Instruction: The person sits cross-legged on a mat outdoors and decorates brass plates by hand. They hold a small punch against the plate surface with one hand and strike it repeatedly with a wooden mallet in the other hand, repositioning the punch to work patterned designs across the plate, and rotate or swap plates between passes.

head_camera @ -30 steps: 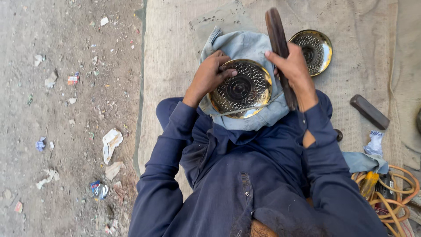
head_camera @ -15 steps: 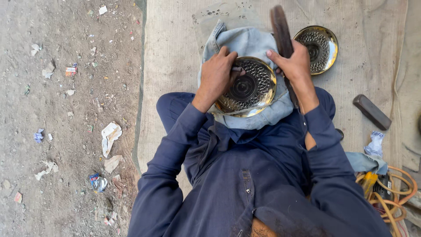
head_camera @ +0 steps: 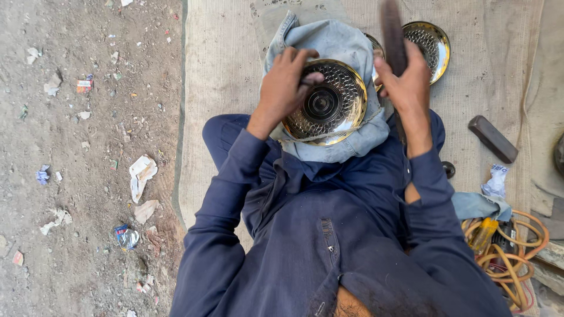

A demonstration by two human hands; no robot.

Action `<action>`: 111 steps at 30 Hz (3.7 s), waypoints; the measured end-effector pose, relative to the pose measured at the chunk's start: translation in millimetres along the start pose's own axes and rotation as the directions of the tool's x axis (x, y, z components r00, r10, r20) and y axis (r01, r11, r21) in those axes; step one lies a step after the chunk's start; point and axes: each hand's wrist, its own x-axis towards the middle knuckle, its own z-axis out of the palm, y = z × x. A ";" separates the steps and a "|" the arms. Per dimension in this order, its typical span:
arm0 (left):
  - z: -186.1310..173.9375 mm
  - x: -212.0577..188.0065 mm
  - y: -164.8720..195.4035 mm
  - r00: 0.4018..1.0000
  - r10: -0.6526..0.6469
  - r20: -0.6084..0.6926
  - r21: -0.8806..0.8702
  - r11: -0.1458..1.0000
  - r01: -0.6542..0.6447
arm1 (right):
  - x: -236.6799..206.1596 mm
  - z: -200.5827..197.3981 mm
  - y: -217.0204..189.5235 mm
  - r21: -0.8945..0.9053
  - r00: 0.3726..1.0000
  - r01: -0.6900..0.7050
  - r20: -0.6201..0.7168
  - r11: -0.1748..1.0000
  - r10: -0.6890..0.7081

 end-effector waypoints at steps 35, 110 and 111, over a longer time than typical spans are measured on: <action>24.6 -58.9 45.6 0.768 -0.640 -0.023 -0.928 0.299 0.222 | -172.7 -26.9 14.9 0.122 0.975 -0.160 -0.137 0.980 0.176; 1.0 43.1 16.5 0.684 0.529 0.502 -0.424 0.840 -0.338 | -203.6 9.0 28.1 -0.175 0.983 -0.055 -0.182 0.983 0.023; 1.2 42.9 16.4 0.683 0.531 0.501 -0.416 0.840 -0.348 | -204.3 9.6 27.8 -0.180 0.983 -0.039 -0.186 0.983 0.004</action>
